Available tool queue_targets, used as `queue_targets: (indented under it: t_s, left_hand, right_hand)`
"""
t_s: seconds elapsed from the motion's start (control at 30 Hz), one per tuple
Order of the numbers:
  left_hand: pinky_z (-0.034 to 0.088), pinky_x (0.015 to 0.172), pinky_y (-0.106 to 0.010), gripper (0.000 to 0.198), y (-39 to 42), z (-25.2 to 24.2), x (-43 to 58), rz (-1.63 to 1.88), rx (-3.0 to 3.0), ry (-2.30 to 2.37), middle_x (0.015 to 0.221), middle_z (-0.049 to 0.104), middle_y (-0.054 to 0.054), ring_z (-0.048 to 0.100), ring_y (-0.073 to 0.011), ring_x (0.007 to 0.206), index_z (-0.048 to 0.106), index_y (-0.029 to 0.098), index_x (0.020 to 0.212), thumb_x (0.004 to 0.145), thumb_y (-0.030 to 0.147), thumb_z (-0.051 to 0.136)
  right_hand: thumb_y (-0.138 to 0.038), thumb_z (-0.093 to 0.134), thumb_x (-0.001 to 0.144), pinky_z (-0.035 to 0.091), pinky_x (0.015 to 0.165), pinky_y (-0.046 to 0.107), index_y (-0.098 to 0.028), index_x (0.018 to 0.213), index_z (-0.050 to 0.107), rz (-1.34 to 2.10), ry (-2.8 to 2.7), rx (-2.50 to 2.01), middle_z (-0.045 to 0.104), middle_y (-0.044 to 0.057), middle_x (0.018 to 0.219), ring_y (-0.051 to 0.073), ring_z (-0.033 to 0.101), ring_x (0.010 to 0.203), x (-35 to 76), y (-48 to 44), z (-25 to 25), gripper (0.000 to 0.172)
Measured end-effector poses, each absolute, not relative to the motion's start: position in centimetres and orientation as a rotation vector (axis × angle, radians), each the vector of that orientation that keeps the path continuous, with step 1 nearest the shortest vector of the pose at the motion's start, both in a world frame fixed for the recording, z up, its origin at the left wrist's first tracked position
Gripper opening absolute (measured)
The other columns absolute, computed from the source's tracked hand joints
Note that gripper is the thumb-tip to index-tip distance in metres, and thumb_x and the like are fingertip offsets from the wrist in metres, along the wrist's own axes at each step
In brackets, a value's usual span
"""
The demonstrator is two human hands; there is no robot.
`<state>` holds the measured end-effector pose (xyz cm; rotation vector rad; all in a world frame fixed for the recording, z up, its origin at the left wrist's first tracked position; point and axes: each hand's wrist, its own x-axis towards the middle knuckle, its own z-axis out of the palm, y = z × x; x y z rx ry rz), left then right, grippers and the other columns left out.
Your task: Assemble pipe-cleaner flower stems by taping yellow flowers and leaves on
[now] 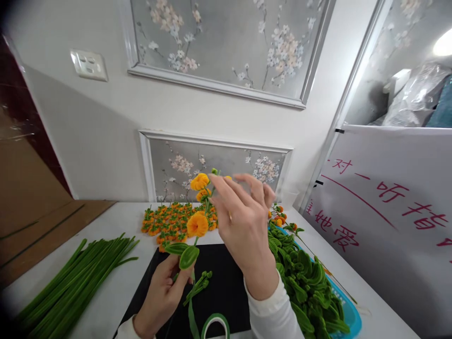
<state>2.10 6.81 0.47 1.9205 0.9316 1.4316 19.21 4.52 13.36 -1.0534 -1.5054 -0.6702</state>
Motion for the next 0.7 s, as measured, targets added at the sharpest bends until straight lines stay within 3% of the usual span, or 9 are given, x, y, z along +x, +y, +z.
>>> queue_targets:
  t_s: [0.1,0.27,0.43,0.57,0.7]
  left_hand:
    - [0.040,0.050,-0.024,0.018,6.5,0.8,2.2,1.426,1.940,0.917,0.055,0.054,0.001,0.052,-0.0145,0.050,0.052,0.021,0.062,0.080,0.018,0.055]
    - [0.038,0.048,-0.024,0.020,6.3,1.3,2.2,1.409,1.977,0.892,0.055,0.052,0.002,0.050,-0.0137,0.049,0.050,0.021,0.064,0.083,0.017,0.051]
    - [0.037,0.050,-0.023,0.019,6.4,1.0,2.0,1.383,1.992,0.845,0.058,0.049,0.003,0.048,-0.0128,0.051,0.047,0.022,0.068,0.087,0.018,0.048]
    - [0.038,0.049,-0.023,0.016,6.5,0.9,1.9,1.362,1.939,0.813,0.061,0.048,0.003,0.047,-0.0126,0.052,0.048,0.022,0.072,0.088,0.020,0.047]
    - [0.038,0.048,-0.024,0.017,6.4,0.9,1.9,1.367,1.839,0.809,0.060,0.048,0.003,0.047,-0.0128,0.051,0.049,0.021,0.071,0.088,0.024,0.049]
  right_hand:
    - [-0.021,0.060,0.085,0.014,0.106,0.058,-0.028,0.124,0.055,-0.791,-1.638,-1.102,0.072,0.004,0.095,0.030,0.045,0.122,19.0,5.5,15.2,0.041]
    - [-0.007,0.056,0.082,0.005,0.108,0.060,-0.028,0.123,0.054,-0.805,-1.807,-1.096,0.073,0.001,0.085,0.027,0.044,0.124,18.9,6.9,15.6,0.046]
    - [0.008,0.041,0.082,0.003,0.109,0.059,-0.033,0.118,0.058,-0.866,-1.877,-1.032,0.073,-0.003,0.090,0.022,0.044,0.125,19.1,7.5,14.9,0.057]
    - [0.006,0.041,0.085,0.003,0.109,0.060,-0.036,0.122,0.055,-0.879,-1.932,-1.012,0.073,-0.004,0.097,0.022,0.043,0.126,18.8,7.6,14.9,0.058]
    - [-0.001,0.049,0.085,0.011,0.110,0.059,-0.034,0.134,0.044,-0.817,-1.915,-1.018,0.064,0.000,0.121,0.024,0.042,0.128,18.8,6.5,15.6,0.059]
